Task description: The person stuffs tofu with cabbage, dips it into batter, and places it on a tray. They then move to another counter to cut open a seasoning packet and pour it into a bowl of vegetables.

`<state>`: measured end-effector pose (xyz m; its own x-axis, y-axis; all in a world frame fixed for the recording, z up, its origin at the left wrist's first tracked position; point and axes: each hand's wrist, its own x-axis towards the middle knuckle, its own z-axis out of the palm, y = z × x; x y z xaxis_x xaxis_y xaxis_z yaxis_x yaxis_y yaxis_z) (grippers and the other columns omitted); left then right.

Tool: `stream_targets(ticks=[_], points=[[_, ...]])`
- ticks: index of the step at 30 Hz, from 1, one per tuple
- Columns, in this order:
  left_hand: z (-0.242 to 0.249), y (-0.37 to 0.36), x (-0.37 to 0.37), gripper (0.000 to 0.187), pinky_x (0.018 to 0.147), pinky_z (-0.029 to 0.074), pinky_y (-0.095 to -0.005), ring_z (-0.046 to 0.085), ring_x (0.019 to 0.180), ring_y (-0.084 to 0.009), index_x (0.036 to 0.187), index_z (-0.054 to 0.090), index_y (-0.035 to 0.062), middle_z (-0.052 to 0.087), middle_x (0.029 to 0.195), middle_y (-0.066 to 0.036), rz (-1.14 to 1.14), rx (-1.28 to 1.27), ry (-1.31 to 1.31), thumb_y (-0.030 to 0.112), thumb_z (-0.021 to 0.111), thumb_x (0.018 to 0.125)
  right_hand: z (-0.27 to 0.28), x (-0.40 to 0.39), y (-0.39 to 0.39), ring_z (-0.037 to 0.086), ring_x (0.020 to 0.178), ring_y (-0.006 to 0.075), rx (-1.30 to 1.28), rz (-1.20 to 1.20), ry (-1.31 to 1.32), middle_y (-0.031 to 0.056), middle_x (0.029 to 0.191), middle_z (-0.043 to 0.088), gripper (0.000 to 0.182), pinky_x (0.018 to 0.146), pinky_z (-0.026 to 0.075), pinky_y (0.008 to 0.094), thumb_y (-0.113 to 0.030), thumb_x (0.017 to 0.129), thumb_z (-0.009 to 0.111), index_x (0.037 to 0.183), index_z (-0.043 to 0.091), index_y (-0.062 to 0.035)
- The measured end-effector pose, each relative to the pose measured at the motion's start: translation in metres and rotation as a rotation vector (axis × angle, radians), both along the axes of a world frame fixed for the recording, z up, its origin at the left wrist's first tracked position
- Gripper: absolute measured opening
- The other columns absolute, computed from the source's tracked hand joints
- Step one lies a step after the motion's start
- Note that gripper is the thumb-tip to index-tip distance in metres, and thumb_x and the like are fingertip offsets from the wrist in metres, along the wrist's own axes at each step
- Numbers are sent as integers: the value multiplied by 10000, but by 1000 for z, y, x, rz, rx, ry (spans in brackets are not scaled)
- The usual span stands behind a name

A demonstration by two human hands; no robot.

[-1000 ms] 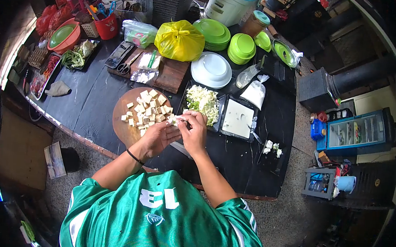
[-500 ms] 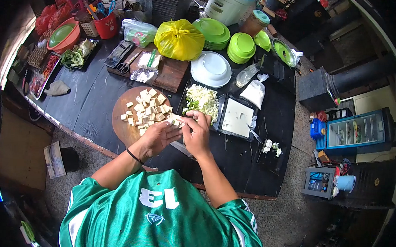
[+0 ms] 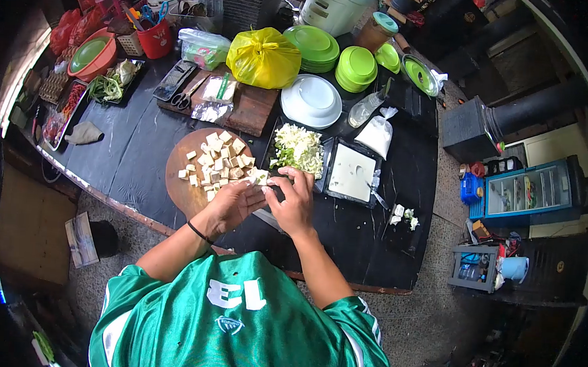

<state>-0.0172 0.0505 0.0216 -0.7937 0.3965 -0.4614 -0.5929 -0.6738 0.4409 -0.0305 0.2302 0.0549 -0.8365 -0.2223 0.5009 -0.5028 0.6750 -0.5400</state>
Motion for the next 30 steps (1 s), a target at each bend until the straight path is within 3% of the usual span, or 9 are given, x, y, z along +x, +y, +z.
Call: stream_targets(ticks=[11, 17, 20, 22, 23, 26, 30], points=[[-15, -4, 2, 363, 1145, 492, -461, 654, 1274, -314, 1367, 578, -6, 676, 1364, -177, -9, -21, 21, 234, 483, 1112, 0, -1, -1, 590, 1095, 308, -66, 22, -40, 95, 1140, 675, 158, 972, 478, 437, -121, 840, 797, 978, 736, -74], [-4, -4, 4, 374, 1148, 489, -471, 659, 1271, -329, 1374, 575, -18, 674, 1371, -188, -17, -56, 40, 234, 488, 1112, -4, -1, 0, 615, 1101, 311, -73, 11, -73, 92, 1133, 702, 121, 975, 487, 407, -108, 880, 771, 985, 736, -59], [0, -5, 3, 381, 1147, 487, -472, 654, 1288, -332, 1386, 573, -18, 669, 1388, -192, -26, -68, 49, 233, 489, 1112, -5, -2, 1, 631, 1075, 306, -72, 18, -32, 87, 1107, 713, 107, 916, 508, 392, -109, 901, 760, 992, 737, -57], [3, -6, 4, 385, 1144, 487, -471, 650, 1298, -330, 1393, 574, -16, 667, 1398, -192, -30, -66, 55, 233, 489, 1112, -6, -1, 0, 649, 931, 231, -193, -23, -104, 74, 1032, 732, 102, 811, 516, 346, -122, 930, 762, 1000, 743, -51], [5, -7, 4, 385, 1139, 489, -468, 649, 1303, -323, 1396, 579, -11, 669, 1401, -185, -38, -93, 75, 235, 489, 1113, -7, -1, 0, 649, 931, 231, -193, -23, -104, 74, 1032, 732, 102, 811, 516, 346, -122, 930, 762, 1000, 743, -51], [5, -7, 5, 388, 1148, 468, -457, 653, 1298, -306, 1396, 593, 7, 672, 1410, -166, -59, -148, 112, 253, 486, 1116, -11, 0, 1, 550, 742, 72, -371, -120, -244, 17, 881, 728, 136, 700, 471, 261, -138, 953, 780, 1042, 747, -41], [1, -6, 5, 393, 1147, 460, -438, 669, 1272, -293, 1386, 623, 31, 700, 1376, -145, -84, -222, 125, 285, 498, 1113, -7, 2, 1, 554, 741, 57, -403, -124, -318, 10, 877, 721, 144, 682, 466, 252, -134, 961, 778, 1042, 742, -21]])
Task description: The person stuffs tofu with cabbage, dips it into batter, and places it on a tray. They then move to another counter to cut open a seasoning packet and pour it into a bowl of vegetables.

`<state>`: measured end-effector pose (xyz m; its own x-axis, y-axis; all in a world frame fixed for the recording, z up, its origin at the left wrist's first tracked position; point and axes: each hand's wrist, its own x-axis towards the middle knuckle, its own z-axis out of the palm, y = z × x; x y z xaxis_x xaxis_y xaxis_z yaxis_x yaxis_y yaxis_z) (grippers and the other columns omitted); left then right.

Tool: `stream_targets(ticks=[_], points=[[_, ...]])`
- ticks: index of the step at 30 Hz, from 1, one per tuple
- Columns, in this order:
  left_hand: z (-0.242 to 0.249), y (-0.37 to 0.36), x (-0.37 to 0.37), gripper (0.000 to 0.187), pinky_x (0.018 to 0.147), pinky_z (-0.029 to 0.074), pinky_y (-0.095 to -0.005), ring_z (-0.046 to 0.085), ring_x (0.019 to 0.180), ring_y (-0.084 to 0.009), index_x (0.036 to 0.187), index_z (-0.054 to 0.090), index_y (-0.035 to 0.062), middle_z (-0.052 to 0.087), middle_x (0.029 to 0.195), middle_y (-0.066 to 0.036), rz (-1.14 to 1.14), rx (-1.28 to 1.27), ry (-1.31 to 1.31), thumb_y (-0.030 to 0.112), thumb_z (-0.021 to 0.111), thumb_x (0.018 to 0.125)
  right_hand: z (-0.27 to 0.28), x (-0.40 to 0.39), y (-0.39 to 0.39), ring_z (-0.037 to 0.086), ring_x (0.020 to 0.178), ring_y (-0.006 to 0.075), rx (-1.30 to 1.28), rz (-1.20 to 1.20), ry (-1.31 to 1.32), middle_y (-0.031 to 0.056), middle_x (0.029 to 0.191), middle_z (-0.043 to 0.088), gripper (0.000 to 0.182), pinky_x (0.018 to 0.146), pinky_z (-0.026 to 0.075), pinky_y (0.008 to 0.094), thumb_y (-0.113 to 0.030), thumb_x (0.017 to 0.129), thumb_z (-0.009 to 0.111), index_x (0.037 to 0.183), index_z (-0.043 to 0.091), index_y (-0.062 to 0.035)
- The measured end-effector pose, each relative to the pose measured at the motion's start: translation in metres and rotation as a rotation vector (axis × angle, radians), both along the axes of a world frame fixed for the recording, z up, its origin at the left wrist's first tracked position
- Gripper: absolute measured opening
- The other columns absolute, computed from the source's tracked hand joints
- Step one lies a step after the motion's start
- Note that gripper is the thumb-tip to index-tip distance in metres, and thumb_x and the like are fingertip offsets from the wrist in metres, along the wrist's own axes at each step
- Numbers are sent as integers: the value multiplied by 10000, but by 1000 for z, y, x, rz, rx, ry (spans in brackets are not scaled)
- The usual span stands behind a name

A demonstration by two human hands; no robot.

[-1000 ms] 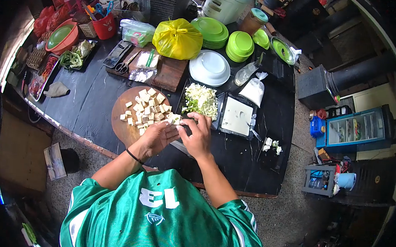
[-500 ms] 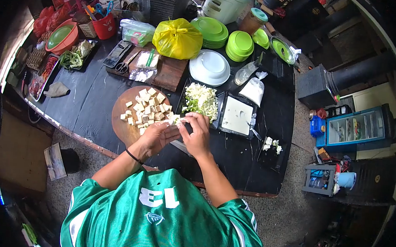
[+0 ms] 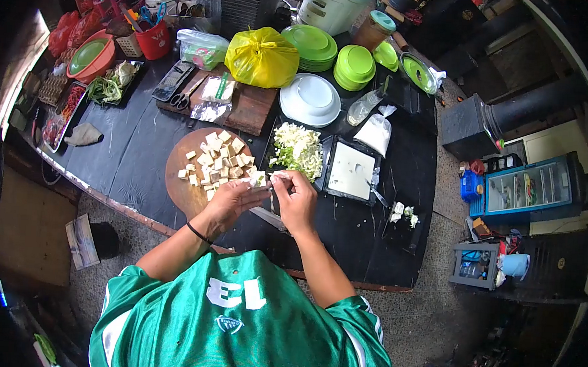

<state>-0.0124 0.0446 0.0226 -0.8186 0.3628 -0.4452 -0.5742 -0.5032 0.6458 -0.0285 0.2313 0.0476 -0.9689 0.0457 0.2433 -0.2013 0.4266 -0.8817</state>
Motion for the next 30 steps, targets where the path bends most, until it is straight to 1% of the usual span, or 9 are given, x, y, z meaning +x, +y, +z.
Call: stream_targets(ticks=[3, 6, 9, 11, 12, 15, 18, 25, 30], points=[[2, 1, 1, 396, 1123, 482, -430, 678, 1255, -294, 1372, 634, 27, 715, 1351, -141, 13, -10, 0, 294, 503, 1111, -5, -3, 0, 566, 739, 49, -91, 2, -11, 8, 879, 718, 147, 674, 470, 247, -130, 972, 772, 1033, 737, -1], [3, 0, 1, 401, 1109, 496, -425, 680, 1254, -301, 1367, 629, 15, 714, 1351, -148, 22, -19, 11, 295, 502, 1111, -8, -5, 7, 603, 734, 84, 47, -36, 72, 33, 880, 721, 143, 688, 491, 266, -140, 990, 750, 1032, 735, -3], [5, -3, 2, 395, 1111, 495, -427, 678, 1262, -304, 1358, 626, 4, 713, 1351, -157, 39, -11, -7, 278, 489, 1109, -14, -6, 16, 651, 734, 133, 144, -108, 17, 67, 864, 732, 175, 703, 512, 300, -186, 1012, 719, 1019, 737, -12], [-1, -4, 1, 396, 1105, 487, -431, 669, 1278, -318, 1364, 607, 12, 697, 1373, -175, 44, 1, -20, 289, 495, 1104, -23, -7, 24, 655, 701, 241, 137, -167, -117, 128, 814, 695, 222, 689, 518, 376, -214, 1007, 703, 984, 722, 6], [-3, -5, 0, 399, 1099, 480, -435, 661, 1294, -332, 1370, 589, 21, 681, 1395, -193, 48, 15, -32, 300, 501, 1099, -24, -9, 27, 689, 732, 248, 171, -178, -168, 134, 825, 716, 226, 713, 531, 384, -219, 1006, 692, 975, 729, 1], [-6, -7, -1, 395, 1083, 482, -420, 665, 1290, -323, 1365, 597, 33, 686, 1396, -178, 36, 71, -33, 309, 512, 1096, -33, -18, 34, 728, 788, 256, 174, -174, -218, 146, 873, 741, 204, 737, 544, 380, -201, 996, 683, 987, 739, -5], [0, -6, 2, 373, 1057, 489, -394, 683, 1262, -289, 1344, 622, 47, 705, 1374, -142, 61, 16, -18, 306, 543, 1088, -25, -20, 33, 751, 844, 253, 231, -160, -294, 144, 917, 761, 165, 769, 558, 371, -163, 980, 681, 1010, 748, -15], [-6, -8, 2, 330, 1018, 497, -354, 706, 1201, -227, 1301, 668, 60, 734, 1318, -91, 59, -40, -12, 289, 600, 1073, -30, -23, 29, 751, 854, 243, 158, -113, -261, 116, 946, 771, 144, 796, 567, 363, -137, 957, 708, 1037, 750, -24], [-10, -9, 2, 298, 1006, 503, -350, 711, 1188, -222, 1289, 673, 63, 729, 1331, -83, 46, -42, 2, 249, 619, 1062, -24, -20, 25, 706, 776, 210, 162, -115, -244, 105, 892, 742, 169, 731, 542, 353, -178, 959, 726, 1011, 738, -18]])
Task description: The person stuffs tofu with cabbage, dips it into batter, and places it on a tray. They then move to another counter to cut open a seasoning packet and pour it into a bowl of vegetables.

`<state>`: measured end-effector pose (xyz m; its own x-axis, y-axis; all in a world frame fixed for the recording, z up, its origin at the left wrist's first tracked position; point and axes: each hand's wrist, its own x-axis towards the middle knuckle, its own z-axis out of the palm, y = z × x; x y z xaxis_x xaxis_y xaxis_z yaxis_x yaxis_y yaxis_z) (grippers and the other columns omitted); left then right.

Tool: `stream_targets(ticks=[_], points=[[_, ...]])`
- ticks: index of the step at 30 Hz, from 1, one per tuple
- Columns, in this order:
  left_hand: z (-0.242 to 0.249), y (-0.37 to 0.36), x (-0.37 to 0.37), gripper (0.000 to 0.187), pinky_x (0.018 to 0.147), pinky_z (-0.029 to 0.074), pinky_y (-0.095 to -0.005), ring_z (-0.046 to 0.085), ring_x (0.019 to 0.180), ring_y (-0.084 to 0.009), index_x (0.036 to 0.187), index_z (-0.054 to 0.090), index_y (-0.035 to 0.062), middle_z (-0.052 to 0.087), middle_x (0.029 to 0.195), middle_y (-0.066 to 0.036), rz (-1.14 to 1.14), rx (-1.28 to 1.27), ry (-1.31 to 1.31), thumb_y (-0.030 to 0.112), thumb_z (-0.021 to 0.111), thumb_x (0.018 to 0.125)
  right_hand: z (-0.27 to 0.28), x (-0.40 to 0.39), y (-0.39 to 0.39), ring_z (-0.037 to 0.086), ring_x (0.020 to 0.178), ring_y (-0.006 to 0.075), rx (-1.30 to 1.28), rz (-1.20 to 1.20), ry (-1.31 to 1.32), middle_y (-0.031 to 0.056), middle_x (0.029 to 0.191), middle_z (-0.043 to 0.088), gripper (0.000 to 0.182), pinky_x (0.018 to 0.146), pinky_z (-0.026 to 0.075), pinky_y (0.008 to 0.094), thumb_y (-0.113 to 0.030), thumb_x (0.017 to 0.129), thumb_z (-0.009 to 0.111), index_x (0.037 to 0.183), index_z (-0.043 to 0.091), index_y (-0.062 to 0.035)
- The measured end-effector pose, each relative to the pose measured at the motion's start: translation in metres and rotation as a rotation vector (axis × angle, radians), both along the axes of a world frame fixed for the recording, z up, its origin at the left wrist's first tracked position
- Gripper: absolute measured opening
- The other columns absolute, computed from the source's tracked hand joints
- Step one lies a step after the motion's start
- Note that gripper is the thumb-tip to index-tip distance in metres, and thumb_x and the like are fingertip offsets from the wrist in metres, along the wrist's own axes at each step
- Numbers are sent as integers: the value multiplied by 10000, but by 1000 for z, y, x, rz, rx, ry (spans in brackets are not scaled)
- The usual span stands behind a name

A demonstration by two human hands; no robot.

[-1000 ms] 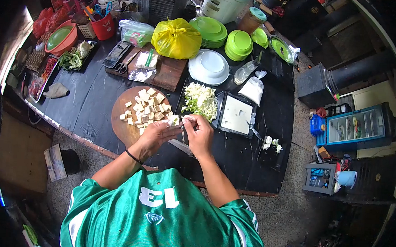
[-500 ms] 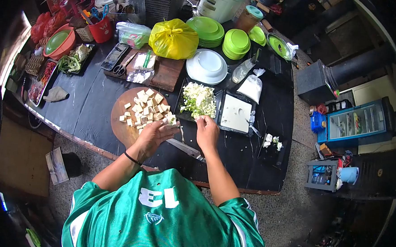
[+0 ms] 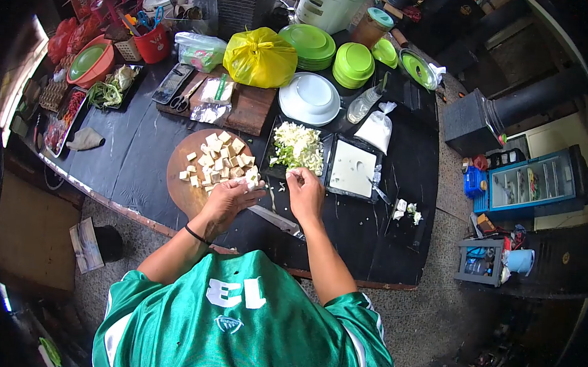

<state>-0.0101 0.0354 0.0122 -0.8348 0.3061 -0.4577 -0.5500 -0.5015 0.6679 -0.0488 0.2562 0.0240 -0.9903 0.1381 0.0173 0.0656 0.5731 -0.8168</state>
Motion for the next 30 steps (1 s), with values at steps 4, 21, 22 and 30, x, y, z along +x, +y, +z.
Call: stream_targets(ticks=[4, 21, 22, 30], points=[[3, 3, -1, 291, 992, 511, -343, 711, 1185, -216, 1295, 666, 69, 726, 1336, -81, -22, -28, 0, 221, 643, 1048, 5, 5, -4, 661, 720, 191, -23, 10, 23, 89, 839, 709, 183, 695, 520, 346, -196, 962, 731, 998, 733, -17], [11, -7, 4, 555, 1137, 431, -444, 637, 1311, -342, 1416, 533, 61, 678, 1402, -188, 64, 91, -93, 487, 344, 1115, 16, 18, -8, 647, 927, 308, 26, 100, 335, 104, 956, 701, 88, 819, 512, 400, -120, 943, 730, 951, 717, -33], [9, -9, 5, 555, 1137, 431, -444, 637, 1311, -342, 1416, 533, 61, 678, 1402, -188, 65, 91, -92, 487, 344, 1115, 14, 16, -5, 647, 927, 308, 26, 101, 336, 104, 956, 701, 88, 819, 512, 400, -120, 943, 730, 951, 717, -33], [-20, -37, 20, 500, 1149, 440, -457, 658, 1273, -357, 1364, 516, 43, 700, 1361, -183, 161, 155, -125, 435, 310, 1134, -10, -40, 20, 616, 1035, 327, 425, 295, 276, 69, 1007, 696, 140, 922, 503, 451, -177, 897, 762, 1011, 759, -97]])
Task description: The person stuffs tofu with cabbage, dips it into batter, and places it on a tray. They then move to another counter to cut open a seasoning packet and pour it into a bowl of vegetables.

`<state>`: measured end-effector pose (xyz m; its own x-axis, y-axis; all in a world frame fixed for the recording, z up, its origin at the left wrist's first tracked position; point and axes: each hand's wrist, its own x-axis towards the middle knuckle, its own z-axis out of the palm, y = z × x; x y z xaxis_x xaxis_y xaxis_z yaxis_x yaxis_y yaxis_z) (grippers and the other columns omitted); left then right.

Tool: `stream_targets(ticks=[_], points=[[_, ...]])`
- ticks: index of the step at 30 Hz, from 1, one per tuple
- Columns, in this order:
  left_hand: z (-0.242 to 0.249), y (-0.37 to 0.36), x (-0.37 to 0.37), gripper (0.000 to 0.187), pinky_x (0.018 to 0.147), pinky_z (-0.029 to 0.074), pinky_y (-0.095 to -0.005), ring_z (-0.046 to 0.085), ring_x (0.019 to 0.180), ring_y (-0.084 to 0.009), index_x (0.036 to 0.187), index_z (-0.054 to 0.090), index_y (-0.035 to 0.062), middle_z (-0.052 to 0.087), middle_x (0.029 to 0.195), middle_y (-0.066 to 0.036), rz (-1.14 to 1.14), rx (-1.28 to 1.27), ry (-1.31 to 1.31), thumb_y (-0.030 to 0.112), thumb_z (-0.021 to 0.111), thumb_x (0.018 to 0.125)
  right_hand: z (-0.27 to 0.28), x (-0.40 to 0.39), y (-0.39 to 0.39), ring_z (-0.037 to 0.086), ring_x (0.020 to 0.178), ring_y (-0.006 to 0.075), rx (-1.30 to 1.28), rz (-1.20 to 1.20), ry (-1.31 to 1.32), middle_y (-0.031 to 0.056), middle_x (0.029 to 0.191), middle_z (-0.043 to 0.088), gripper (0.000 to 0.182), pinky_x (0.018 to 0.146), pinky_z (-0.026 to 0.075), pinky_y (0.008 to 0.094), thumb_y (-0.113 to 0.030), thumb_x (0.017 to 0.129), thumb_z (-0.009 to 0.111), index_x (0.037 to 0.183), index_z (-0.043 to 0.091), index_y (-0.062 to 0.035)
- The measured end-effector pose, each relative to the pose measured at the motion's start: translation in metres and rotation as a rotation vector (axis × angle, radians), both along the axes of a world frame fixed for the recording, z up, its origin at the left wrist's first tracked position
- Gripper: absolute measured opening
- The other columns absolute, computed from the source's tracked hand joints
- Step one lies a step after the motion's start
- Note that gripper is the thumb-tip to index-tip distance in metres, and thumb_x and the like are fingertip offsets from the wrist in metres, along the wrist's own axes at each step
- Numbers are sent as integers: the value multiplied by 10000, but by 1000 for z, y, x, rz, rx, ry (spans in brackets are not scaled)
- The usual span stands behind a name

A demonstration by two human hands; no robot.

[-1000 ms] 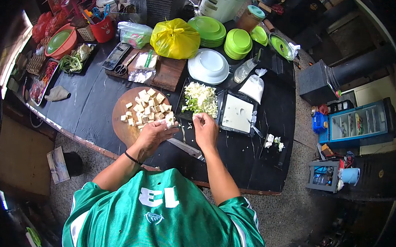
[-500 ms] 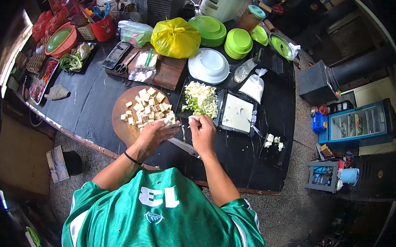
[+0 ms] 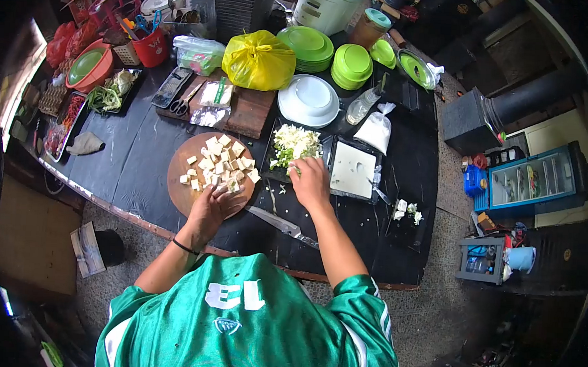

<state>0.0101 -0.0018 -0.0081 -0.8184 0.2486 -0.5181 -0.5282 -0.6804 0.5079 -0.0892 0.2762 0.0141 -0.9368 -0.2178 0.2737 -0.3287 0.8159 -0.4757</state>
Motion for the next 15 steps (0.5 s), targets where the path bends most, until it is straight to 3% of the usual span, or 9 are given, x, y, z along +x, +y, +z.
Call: stream_targets(ticks=[5, 7, 11, 13, 15], points=[[10, -10, 6, 478, 1131, 451, -458, 670, 1254, -358, 1340, 538, 60, 714, 1329, -160, 51, -24, -30, 435, 324, 1134, 0, -37, -19, 580, 1144, 285, 213, 65, -20, 41, 1059, 679, 162, 956, 479, 457, -180, 883, 753, 1037, 776, -134], [0, -13, 7, 545, 1124, 450, -461, 633, 1312, -353, 1451, 458, 60, 661, 1403, -203, 62, -51, -24, 482, 321, 1134, -6, -52, -20, 570, 1162, 291, 280, -15, 55, 54, 1091, 669, 181, 965, 464, 462, -178, 865, 756, 1041, 778, -143], [-7, -18, 8, 541, 1107, 456, -460, 641, 1301, -352, 1456, 458, 67, 671, 1386, -202, 79, -52, -17, 484, 338, 1133, -2, -60, -19, 558, 1150, 300, 409, 58, 25, 70, 1084, 645, 170, 956, 449, 470, -181, 846, 759, 1005, 764, -123], [-4, -17, 8, 512, 1112, 451, -458, 651, 1289, -348, 1414, 488, 73, 681, 1373, -197, 97, -54, -38, 475, 348, 1130, -6, -65, -17, 552, 1138, 308, 401, 72, 44, 70, 1068, 642, 142, 951, 446, 480, -181, 851, 753, 976, 746, -114], [0, -18, 8, 473, 1110, 457, -457, 658, 1275, -350, 1386, 506, 75, 691, 1351, -175, 92, -44, -29, 446, 364, 1128, -7, -67, -14, 558, 1130, 295, 346, 14, 43, 58, 1079, 642, 184, 950, 442, 472, -179, 868, 746, 1047, 752, -133]])
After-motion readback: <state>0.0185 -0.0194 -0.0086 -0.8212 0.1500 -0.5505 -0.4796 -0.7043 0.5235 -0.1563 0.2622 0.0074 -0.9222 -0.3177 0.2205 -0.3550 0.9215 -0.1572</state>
